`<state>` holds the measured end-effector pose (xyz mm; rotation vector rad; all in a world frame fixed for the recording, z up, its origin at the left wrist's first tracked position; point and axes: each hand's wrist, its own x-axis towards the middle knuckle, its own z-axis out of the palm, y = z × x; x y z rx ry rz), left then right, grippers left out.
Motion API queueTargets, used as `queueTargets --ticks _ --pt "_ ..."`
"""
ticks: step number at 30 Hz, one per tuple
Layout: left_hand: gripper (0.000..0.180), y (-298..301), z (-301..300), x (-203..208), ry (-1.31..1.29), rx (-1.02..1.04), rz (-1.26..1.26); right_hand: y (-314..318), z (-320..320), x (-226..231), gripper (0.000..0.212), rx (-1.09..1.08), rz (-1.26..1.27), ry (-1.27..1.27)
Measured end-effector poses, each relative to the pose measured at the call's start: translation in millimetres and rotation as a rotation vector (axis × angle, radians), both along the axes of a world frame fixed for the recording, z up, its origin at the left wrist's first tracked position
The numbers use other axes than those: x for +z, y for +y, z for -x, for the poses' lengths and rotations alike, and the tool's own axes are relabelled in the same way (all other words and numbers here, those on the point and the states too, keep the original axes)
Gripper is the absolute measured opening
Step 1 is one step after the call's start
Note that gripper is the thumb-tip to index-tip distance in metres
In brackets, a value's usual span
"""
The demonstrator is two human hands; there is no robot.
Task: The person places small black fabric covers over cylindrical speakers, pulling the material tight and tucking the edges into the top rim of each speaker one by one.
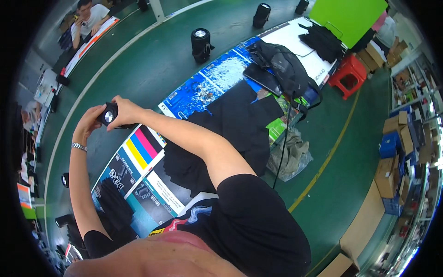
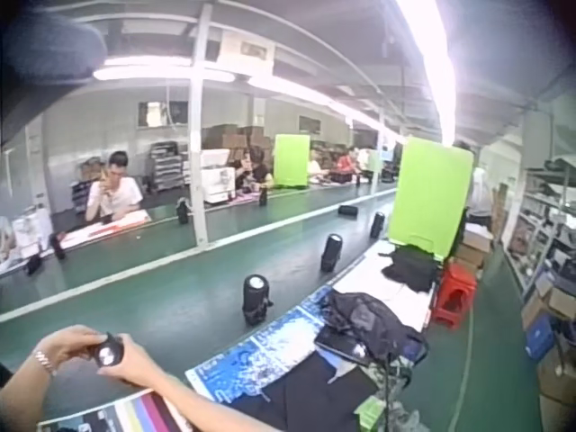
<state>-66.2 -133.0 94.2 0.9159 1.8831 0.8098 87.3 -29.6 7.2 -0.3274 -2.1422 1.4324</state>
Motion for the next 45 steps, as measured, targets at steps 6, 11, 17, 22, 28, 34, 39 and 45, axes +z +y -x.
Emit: queueTargets --ticks 6,11,17,22,28,34,39,45 --pt "0.033 9.1 0.8 5.8 0.293 -0.126 0.011 8.5 -1.2 4.5 0.100 -0.027 0.059 -0.046" --pt "0.025 13.8 -27.7 8.4 0.686 -0.364 -0.518 31.6 1.6 -4.4 0.087 -0.024 0.262 -0.046" --pt "0.019 8.6 -19.4 -9.3 0.664 -0.394 -0.716 30.6 12.1 -22.4 0.052 -0.034 0.220 0.157" --pt "0.021 -1.9 -17.4 -23.2 0.409 -0.126 -0.664 24.9 3.0 -20.9 0.045 0.184 0.295 0.094" --pt "0.041 5.8 -5.9 -48.6 -0.450 0.540 -0.982 57.3 13.2 -4.6 0.103 -0.016 0.837 0.141" --pt "0.054 52.1 -59.5 -69.4 -0.578 0.617 -0.920 43.6 56.0 8.1 0.073 -0.196 0.680 0.211" --pt "0.059 59.1 -72.6 -98.0 -0.459 0.586 -1.025 69.3 44.8 -36.8 0.064 -0.088 0.632 0.220" --pt "0.054 82.1 -84.2 -131.2 -0.522 0.803 -0.971 79.7 32.2 -78.6 0.026 -0.194 0.889 0.317"
